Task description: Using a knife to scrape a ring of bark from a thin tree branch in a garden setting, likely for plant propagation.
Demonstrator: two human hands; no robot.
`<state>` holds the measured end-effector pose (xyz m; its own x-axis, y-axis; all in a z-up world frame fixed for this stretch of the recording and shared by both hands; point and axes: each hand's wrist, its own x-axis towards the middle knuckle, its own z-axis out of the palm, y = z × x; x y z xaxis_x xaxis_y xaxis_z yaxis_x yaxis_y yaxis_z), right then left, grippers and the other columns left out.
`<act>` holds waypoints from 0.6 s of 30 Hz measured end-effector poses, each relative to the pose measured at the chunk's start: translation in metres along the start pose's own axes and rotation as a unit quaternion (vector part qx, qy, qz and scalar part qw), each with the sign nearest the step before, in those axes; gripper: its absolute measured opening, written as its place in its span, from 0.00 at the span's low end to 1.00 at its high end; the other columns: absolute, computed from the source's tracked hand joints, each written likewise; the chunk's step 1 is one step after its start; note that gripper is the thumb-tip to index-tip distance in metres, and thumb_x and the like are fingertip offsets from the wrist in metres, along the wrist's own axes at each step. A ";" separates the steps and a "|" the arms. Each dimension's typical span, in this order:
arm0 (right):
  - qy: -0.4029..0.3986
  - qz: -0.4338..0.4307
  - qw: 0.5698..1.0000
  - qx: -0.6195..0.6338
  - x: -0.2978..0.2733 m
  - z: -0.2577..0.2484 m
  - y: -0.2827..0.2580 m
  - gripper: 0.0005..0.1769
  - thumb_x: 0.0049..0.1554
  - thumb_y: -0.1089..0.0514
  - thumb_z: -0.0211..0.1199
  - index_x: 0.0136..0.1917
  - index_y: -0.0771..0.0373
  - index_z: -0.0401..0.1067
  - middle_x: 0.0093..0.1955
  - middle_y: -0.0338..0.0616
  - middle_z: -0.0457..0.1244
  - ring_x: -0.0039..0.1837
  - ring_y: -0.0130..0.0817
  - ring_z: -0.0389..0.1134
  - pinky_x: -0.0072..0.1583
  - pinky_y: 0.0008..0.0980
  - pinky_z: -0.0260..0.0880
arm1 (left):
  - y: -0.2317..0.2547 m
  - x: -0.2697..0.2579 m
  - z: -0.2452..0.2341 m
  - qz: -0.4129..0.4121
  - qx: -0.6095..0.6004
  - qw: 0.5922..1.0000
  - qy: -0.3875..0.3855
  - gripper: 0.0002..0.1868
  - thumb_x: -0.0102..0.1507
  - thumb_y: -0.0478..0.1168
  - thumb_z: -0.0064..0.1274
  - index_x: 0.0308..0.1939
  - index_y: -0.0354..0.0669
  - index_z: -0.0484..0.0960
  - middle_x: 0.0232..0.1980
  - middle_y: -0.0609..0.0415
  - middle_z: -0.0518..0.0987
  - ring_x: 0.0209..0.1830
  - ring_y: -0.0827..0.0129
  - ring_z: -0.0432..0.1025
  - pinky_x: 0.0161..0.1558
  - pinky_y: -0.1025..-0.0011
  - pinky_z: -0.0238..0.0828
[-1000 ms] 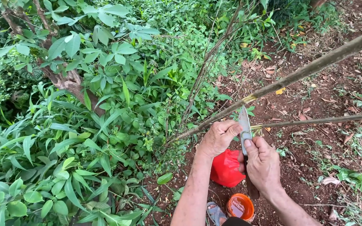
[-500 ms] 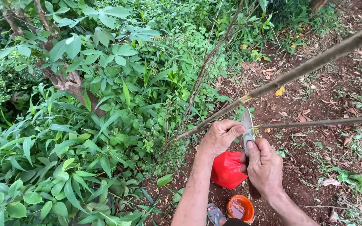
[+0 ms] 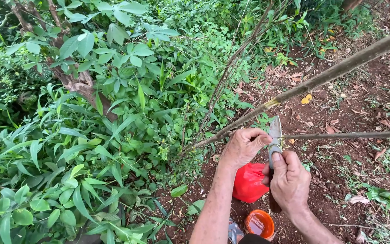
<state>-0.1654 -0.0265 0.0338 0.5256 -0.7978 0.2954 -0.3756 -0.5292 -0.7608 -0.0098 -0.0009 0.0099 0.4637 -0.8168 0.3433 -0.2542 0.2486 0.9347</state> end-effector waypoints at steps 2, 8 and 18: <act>-0.005 0.013 1.000 0.009 0.001 0.000 -0.002 0.11 0.68 0.54 0.49 0.43 0.59 0.64 0.30 0.39 0.70 0.24 0.30 0.70 0.25 0.27 0.67 | -0.002 0.000 0.001 0.000 0.000 1.000 0.003 0.28 0.59 0.69 0.47 0.36 0.51 0.86 0.29 0.65 0.79 0.24 0.78 0.63 0.29 0.71 0.57; -0.001 0.038 0.999 0.023 -0.001 0.001 -0.007 0.11 0.68 0.56 0.48 0.46 0.61 0.65 0.31 0.39 0.70 0.23 0.31 0.69 0.25 0.27 0.67 | -0.003 0.001 0.004 0.001 -0.001 1.000 0.002 0.28 0.59 0.69 0.47 0.34 0.51 0.85 0.30 0.66 0.78 0.28 0.78 0.65 0.31 0.71 0.59; -0.015 -0.015 0.993 -0.119 0.001 -0.008 0.012 0.09 0.67 0.52 0.48 0.51 0.56 0.66 0.32 0.32 0.71 0.27 0.26 0.71 0.27 0.27 0.71 | 0.005 0.000 0.003 0.004 -0.005 1.000 0.007 0.26 0.58 0.68 0.49 0.32 0.51 0.84 0.26 0.66 0.72 0.24 0.78 0.60 0.29 0.71 0.55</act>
<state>-0.1756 -0.0359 0.0294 0.5608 -0.7733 0.2959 -0.5271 -0.6090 -0.5927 -0.0136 -0.0013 0.0138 0.4735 -0.8070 0.3529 -0.2492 0.2615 0.9325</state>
